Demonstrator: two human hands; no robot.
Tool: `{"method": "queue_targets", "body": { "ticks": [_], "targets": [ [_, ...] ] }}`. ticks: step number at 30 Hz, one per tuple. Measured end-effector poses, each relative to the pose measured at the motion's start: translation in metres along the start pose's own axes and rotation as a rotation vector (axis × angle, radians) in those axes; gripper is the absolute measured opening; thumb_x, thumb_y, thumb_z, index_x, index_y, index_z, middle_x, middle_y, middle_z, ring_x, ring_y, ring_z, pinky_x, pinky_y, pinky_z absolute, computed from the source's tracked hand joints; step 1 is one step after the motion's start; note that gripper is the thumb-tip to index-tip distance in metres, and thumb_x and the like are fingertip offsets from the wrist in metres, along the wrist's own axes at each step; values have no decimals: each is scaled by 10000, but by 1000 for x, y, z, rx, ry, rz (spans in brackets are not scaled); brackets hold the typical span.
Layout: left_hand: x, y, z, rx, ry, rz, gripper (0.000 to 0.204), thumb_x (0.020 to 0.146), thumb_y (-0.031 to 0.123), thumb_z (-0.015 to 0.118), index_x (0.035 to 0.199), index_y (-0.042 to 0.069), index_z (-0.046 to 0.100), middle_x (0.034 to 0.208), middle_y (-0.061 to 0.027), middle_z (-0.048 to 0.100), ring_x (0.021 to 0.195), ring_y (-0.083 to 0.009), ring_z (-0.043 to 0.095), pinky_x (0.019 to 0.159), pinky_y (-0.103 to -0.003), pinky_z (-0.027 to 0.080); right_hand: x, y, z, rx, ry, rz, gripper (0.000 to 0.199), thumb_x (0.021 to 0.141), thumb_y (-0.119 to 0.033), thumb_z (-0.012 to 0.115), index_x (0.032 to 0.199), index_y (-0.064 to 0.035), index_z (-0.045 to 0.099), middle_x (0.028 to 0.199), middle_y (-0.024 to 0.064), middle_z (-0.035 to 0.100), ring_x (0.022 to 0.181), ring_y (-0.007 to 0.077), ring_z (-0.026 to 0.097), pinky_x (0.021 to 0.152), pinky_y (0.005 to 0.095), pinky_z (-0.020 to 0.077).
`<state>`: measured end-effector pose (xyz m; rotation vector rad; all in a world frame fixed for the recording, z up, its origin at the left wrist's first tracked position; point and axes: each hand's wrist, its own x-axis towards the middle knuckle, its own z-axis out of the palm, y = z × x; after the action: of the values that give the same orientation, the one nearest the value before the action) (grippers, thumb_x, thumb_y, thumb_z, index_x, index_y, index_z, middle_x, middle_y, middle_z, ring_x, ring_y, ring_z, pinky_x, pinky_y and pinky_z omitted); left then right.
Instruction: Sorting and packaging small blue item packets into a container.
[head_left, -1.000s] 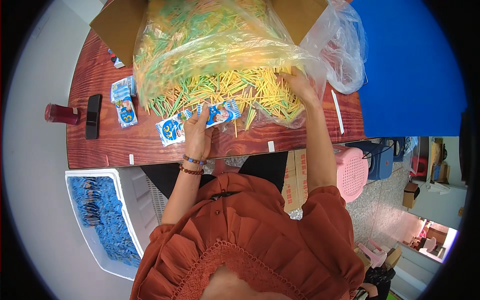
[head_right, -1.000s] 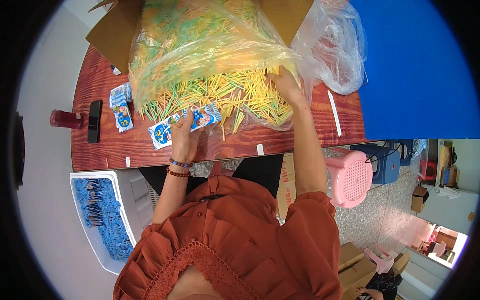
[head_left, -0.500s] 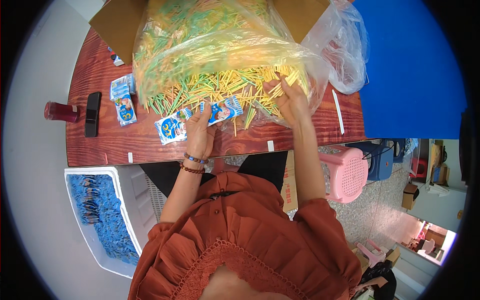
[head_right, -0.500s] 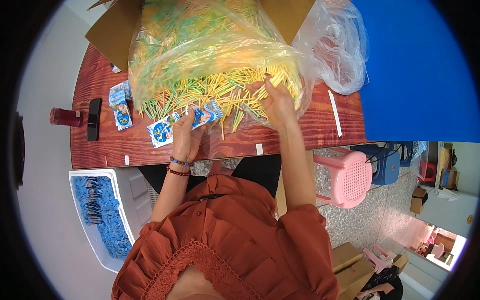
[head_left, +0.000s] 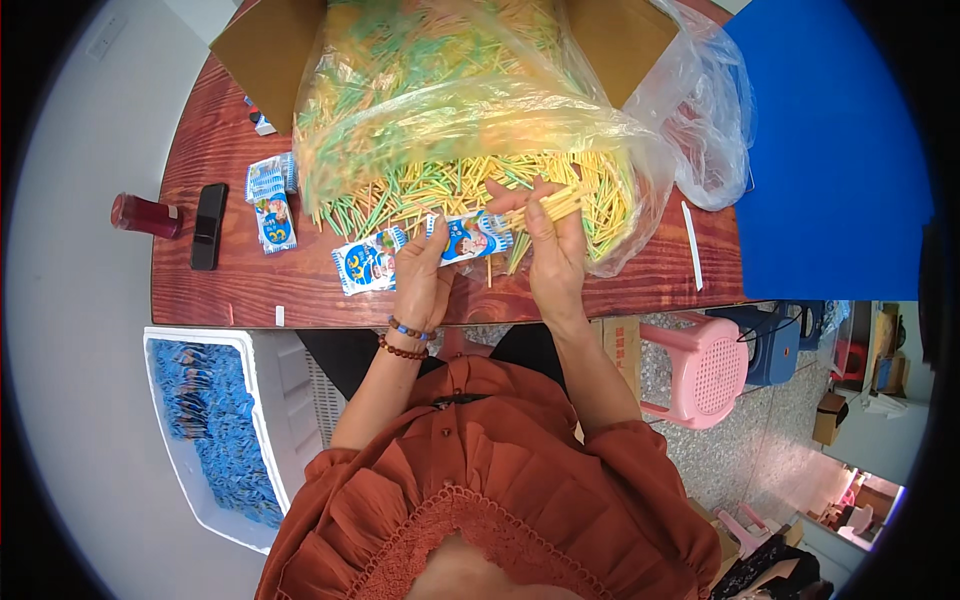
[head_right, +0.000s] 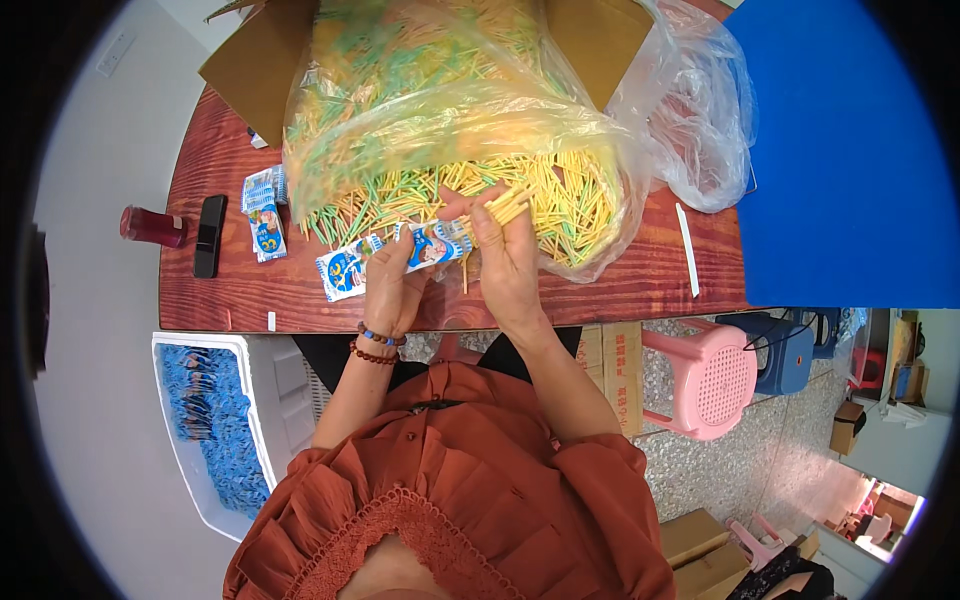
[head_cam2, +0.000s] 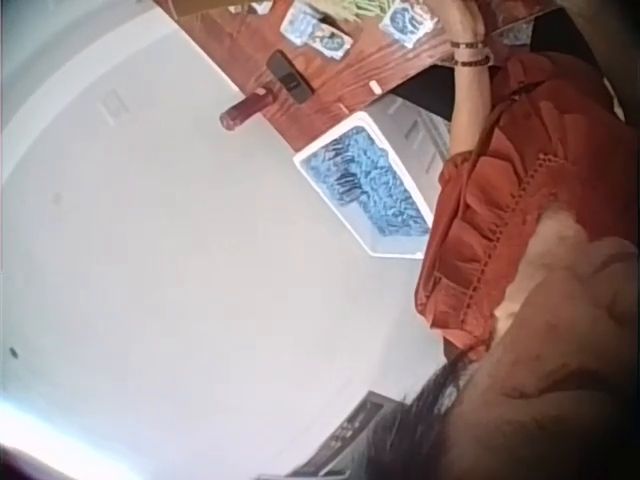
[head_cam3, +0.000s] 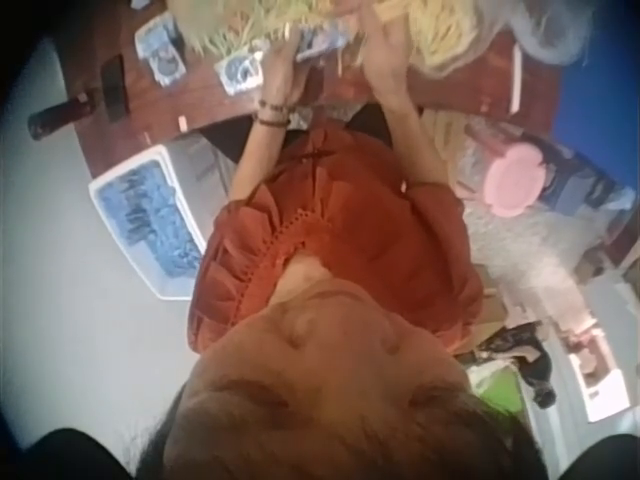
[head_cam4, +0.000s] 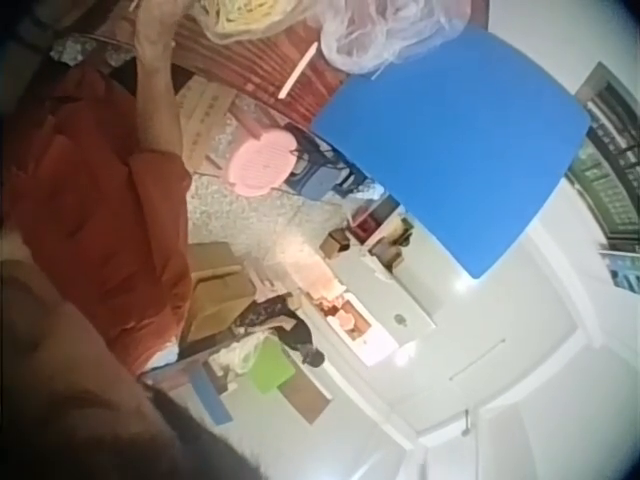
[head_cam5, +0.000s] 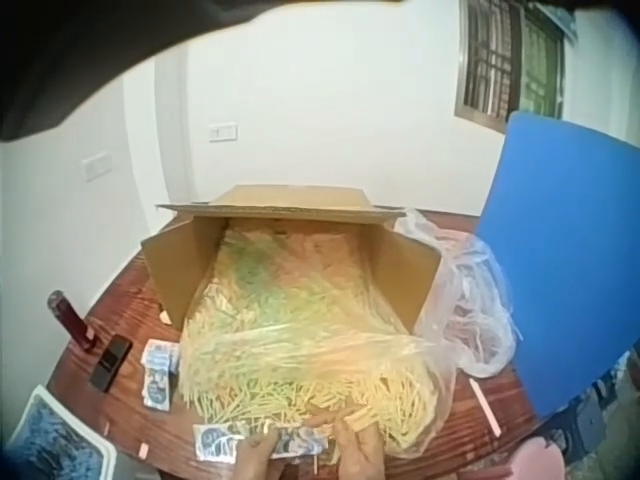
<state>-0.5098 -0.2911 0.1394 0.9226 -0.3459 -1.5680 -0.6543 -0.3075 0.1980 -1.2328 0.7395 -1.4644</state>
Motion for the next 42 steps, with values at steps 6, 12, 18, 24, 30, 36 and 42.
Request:
{"method": "queue_targets", "body": {
  "ticks": [6,12,18,24,30,36,42],
  "targets": [
    [-3,-6,3,-61,-26,5,217,957,228,574,919,28,652,887,-50,677,766,-120,634,647,-273,526,-3,20,13,-37,88,-62,173,1022,-176,352,1092,-53,452,1105,182,637,1321,310,397,1093,436,279],
    [2,-10,-2,-106,-33,15,199,955,226,577,977,37,636,917,-48,674,785,-124,638,671,-274,535,-2,22,19,-266,-12,-170,208,1015,-186,364,1100,-41,486,1206,173,605,1369,309,324,1144,437,156],
    [4,-5,9,-161,-52,44,235,979,246,530,1030,32,614,986,-63,668,853,-150,648,773,-321,547,1,42,19,-255,27,-143,272,1009,-219,381,1183,-33,480,1413,197,428,1411,307,232,1150,436,120],
    [13,-12,7,-317,-175,21,271,987,264,506,1048,20,606,1040,-87,662,930,-171,644,832,-331,534,5,33,16,-233,34,-47,401,983,-185,393,1320,30,424,1464,188,360,1392,269,277,1120,384,226],
    [25,-12,10,-418,-235,3,327,979,299,507,1130,18,579,1097,-86,643,995,-178,624,894,-360,519,17,24,22,-292,-54,-50,478,981,-190,372,1402,34,349,1497,183,305,1400,272,263,1140,374,186],
    [38,-13,8,-637,-275,-75,373,974,302,513,1236,37,512,1190,-85,599,1079,-192,585,948,-372,488,33,13,14,-309,-230,26,593,912,-149,517,1434,25,296,1502,209,274,1391,286,280,1128,380,224],
    [41,-4,2,-714,-342,-60,384,952,337,541,1249,95,516,1193,-54,598,1083,-177,567,945,-364,468,37,15,26,-687,-278,119,517,812,-159,684,1264,27,516,1221,212,566,1161,319,538,952,375,420]
  ]
}}
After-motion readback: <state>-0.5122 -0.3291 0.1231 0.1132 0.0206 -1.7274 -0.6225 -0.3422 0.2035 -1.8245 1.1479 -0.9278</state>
